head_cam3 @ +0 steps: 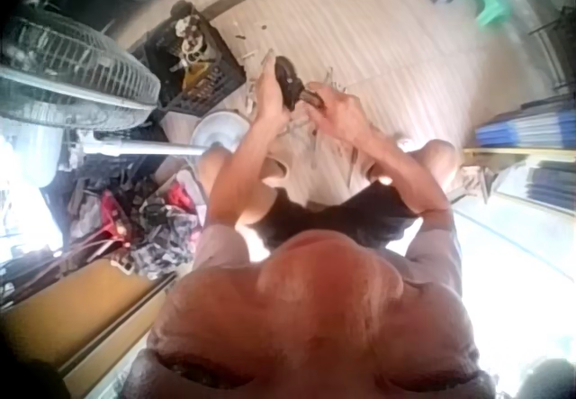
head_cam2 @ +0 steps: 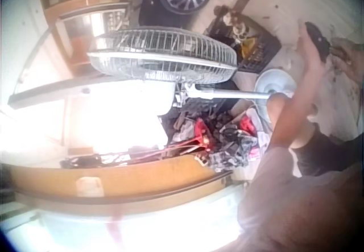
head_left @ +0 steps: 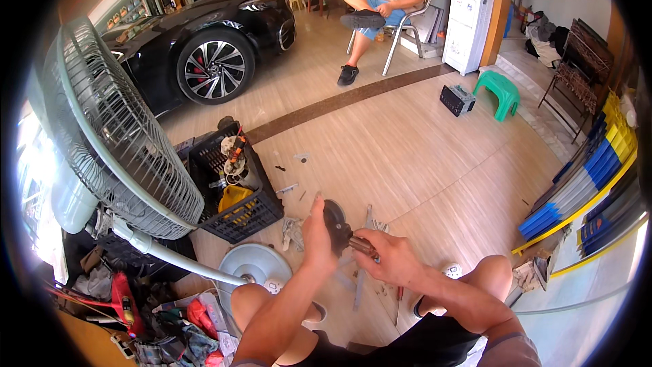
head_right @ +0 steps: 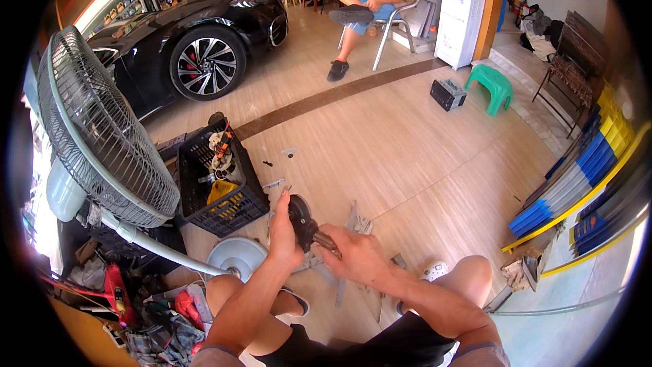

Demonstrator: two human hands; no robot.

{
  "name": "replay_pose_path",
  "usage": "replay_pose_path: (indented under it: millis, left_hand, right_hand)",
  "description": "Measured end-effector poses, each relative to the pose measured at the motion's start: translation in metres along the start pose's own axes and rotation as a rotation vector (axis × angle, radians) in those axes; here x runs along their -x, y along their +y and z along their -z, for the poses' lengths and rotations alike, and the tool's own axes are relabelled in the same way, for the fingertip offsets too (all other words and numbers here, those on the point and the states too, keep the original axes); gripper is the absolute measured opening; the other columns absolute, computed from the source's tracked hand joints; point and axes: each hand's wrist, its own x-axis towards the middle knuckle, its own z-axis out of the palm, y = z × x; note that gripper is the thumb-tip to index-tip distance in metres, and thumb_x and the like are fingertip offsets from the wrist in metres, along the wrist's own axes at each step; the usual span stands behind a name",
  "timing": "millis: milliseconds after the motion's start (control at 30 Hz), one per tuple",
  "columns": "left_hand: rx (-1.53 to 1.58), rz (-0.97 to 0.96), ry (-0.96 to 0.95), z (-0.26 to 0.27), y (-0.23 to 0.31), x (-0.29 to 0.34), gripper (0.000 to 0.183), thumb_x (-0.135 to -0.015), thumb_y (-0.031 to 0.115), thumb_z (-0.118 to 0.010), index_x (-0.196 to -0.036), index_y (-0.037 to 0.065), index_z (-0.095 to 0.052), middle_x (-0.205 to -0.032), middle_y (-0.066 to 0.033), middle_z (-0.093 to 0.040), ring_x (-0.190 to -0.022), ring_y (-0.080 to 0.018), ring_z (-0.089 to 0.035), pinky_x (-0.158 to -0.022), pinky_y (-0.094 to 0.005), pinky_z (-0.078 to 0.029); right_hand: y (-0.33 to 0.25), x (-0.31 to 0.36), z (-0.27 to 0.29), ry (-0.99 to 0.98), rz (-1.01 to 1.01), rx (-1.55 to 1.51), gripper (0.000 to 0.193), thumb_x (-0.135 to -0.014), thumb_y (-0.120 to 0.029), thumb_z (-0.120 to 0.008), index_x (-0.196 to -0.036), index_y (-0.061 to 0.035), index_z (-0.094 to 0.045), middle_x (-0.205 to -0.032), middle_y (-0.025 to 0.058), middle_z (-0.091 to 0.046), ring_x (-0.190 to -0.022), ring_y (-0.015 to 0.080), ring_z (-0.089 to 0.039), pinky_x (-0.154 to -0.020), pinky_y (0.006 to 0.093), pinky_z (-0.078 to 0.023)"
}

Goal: The person pulls apart a motor assembly to remove the casing, then reinserts the rotor back into the plastic housing and fits the components together by hand.

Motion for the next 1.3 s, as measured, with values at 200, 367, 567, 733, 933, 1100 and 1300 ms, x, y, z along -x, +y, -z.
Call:
replay_pose_path:
  millis: [200, 367, 567, 733, 933, 1100, 1300]
  left_hand:
    - [-0.017, 0.004, 0.006, -0.001, 0.002, 0.003, 0.041, -0.092, 0.050, -0.062, -0.092, 0.010, -0.051, -0.079, -0.0056, -0.053, -0.062, -0.0203, -0.055, -0.054, -0.0359, -0.047]
    - [0.014, -0.002, 0.038, -0.003, 0.002, 0.003, 0.041, -0.092, 0.049, -0.062, -0.089, 0.010, -0.051, -0.077, -0.0053, -0.052, -0.061, -0.0196, -0.054, -0.053, -0.0349, -0.046]
    - [-0.006, -0.001, 0.000, -0.003, 0.002, 0.002, 0.041, -0.092, 0.049, -0.062, -0.087, 0.011, -0.050, -0.076, -0.0044, -0.051, -0.059, -0.0192, -0.053, -0.052, -0.0347, -0.045]
    - [0.007, 0.016, 0.009, -0.001, 0.001, 0.000, 0.039, -0.092, 0.049, -0.061, -0.088, 0.012, -0.051, -0.076, -0.0040, -0.052, -0.060, -0.0201, -0.054, -0.054, -0.0350, -0.045]
    - [0.087, -0.084, -0.065, -0.001, 0.000, 0.002, 0.038, -0.092, 0.048, -0.057, -0.080, 0.013, -0.051, -0.077, -0.0070, -0.057, -0.073, -0.0233, -0.058, -0.066, -0.0392, -0.048]
    - [0.251, -0.180, -0.378, 0.012, 0.008, -0.005, 0.048, -0.094, 0.051, -0.052, -0.066, 0.013, -0.048, -0.087, -0.0081, -0.066, -0.100, -0.0304, -0.058, -0.090, -0.0464, -0.043]
    - [0.171, -0.125, -0.403, -0.006, 0.023, 0.016, 0.035, -0.096, 0.036, -0.050, -0.105, 0.005, -0.064, -0.117, -0.0187, -0.067, -0.119, -0.0285, -0.053, -0.101, -0.0433, -0.042]
  right_hand:
    - [0.006, 0.001, 0.009, -0.226, -0.079, 0.133, 0.029, -0.089, -0.025, -0.069, -0.109, -0.0058, -0.064, -0.081, 0.0129, -0.069, -0.067, 0.0327, -0.068, -0.059, 0.0416, -0.055]
    - [-0.005, -0.002, 0.009, -0.123, -0.018, 0.073, 0.026, -0.089, -0.023, -0.068, -0.107, -0.0057, -0.064, -0.081, 0.0126, -0.068, -0.067, 0.0324, -0.067, -0.059, 0.0415, -0.054]
    - [0.002, 0.000, 0.010, -0.141, 0.022, 0.128, 0.019, -0.089, -0.023, -0.066, -0.099, -0.0063, -0.064, -0.075, 0.0120, -0.065, -0.067, 0.0328, -0.067, -0.058, 0.0422, -0.053]
    - [0.001, -0.001, 0.011, -0.208, -0.045, 0.115, 0.018, -0.090, -0.022, -0.066, -0.092, -0.0054, -0.062, -0.074, 0.0129, -0.065, -0.066, 0.0339, -0.067, -0.057, 0.0425, -0.053]
    - [0.002, 0.001, 0.007, -0.206, -0.201, 0.014, 0.023, -0.093, -0.023, -0.064, -0.101, -0.0024, -0.063, -0.073, 0.0141, -0.067, -0.064, 0.0311, -0.068, -0.056, 0.0401, -0.053]
    - [0.021, 0.008, -0.005, -0.144, -0.403, -0.430, 0.030, -0.098, -0.024, -0.060, -0.116, -0.0004, -0.061, -0.077, 0.0090, -0.067, -0.066, 0.0159, -0.067, -0.059, 0.0318, -0.053]
    - [0.017, -0.002, 0.022, -0.033, -0.301, -0.392, 0.029, -0.098, -0.017, -0.061, -0.121, 0.0017, -0.057, -0.084, 0.0098, -0.068, -0.071, 0.0147, -0.069, -0.063, 0.0289, -0.055]
